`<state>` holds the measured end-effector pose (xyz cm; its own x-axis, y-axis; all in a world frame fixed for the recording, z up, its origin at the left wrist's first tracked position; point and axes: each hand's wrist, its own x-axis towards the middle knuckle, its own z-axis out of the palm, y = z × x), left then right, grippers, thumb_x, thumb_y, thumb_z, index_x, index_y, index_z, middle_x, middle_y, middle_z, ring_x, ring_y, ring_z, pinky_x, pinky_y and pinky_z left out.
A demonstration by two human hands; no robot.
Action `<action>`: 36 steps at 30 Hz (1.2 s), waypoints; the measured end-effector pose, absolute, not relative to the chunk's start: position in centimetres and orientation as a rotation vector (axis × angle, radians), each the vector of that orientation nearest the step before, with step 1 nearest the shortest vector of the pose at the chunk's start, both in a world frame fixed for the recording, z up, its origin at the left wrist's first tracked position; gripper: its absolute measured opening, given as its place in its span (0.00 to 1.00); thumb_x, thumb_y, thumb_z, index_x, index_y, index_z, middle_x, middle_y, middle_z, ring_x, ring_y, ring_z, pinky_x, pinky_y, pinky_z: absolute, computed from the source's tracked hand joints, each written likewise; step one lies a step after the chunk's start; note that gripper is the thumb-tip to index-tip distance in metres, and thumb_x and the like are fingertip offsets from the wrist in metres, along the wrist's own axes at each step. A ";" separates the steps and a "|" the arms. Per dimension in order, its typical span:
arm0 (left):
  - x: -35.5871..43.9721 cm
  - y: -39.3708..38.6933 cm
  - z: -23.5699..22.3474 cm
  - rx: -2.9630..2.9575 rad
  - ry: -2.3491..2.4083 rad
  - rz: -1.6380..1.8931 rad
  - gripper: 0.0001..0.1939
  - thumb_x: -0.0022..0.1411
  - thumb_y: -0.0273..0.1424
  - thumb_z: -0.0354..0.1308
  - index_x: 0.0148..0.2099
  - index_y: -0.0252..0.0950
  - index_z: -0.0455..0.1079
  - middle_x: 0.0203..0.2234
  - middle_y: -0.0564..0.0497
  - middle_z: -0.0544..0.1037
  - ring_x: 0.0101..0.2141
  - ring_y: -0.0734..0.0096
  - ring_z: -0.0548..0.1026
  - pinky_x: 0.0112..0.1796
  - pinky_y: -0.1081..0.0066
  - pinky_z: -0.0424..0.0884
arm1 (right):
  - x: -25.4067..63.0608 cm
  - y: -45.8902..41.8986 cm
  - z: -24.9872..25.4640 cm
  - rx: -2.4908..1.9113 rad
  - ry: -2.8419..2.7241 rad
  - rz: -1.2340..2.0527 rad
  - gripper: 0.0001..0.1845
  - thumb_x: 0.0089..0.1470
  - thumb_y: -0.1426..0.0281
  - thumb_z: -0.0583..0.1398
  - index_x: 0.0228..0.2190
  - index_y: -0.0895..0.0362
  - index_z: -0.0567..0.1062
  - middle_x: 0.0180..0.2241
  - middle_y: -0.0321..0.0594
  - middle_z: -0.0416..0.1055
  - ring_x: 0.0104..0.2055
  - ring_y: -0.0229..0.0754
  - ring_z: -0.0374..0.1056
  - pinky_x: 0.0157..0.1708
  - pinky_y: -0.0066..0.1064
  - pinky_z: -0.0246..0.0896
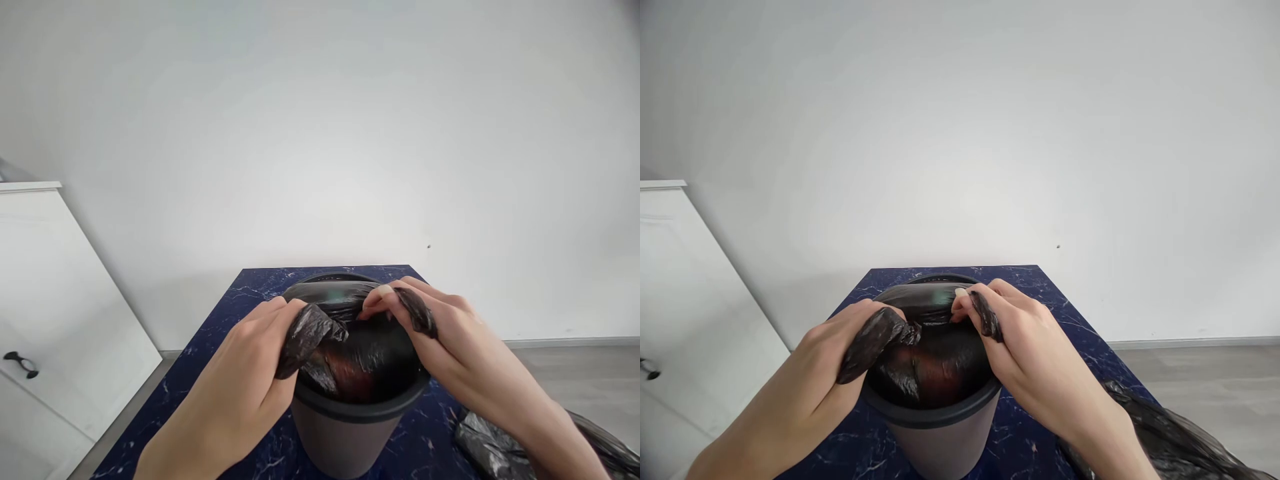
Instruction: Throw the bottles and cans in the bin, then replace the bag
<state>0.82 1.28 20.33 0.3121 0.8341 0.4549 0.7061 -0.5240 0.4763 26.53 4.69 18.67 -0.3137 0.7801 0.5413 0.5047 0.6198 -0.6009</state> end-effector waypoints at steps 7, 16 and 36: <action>1.0 1.0 20.4 2.412 1.459 1.003 0.18 0.75 0.30 0.44 0.56 0.46 0.73 0.48 0.50 0.80 0.50 0.60 0.77 0.50 0.60 0.75 | 26.2 3.6 19.7 -0.758 -1.705 0.708 0.25 0.76 0.54 0.53 0.31 0.49 0.80 0.31 0.34 0.78 0.37 0.40 0.74 0.43 0.32 0.68; 1.1 1.0 20.4 2.408 1.420 1.028 0.18 0.79 0.34 0.43 0.57 0.46 0.74 0.51 0.51 0.81 0.49 0.60 0.77 0.49 0.60 0.74 | 26.1 2.6 19.0 -0.543 -1.664 0.976 0.25 0.76 0.52 0.50 0.34 0.49 0.77 0.20 0.33 0.73 0.22 0.38 0.69 0.21 0.27 0.64; 1.8 1.4 20.5 2.506 1.102 1.340 0.15 0.80 0.26 0.43 0.51 0.45 0.70 0.57 0.50 0.73 0.56 0.68 0.74 0.52 0.70 0.73 | 25.5 3.2 19.2 -0.799 -1.679 0.676 0.13 0.74 0.55 0.57 0.50 0.44 0.77 0.35 0.35 0.65 0.38 0.39 0.62 0.38 0.31 0.61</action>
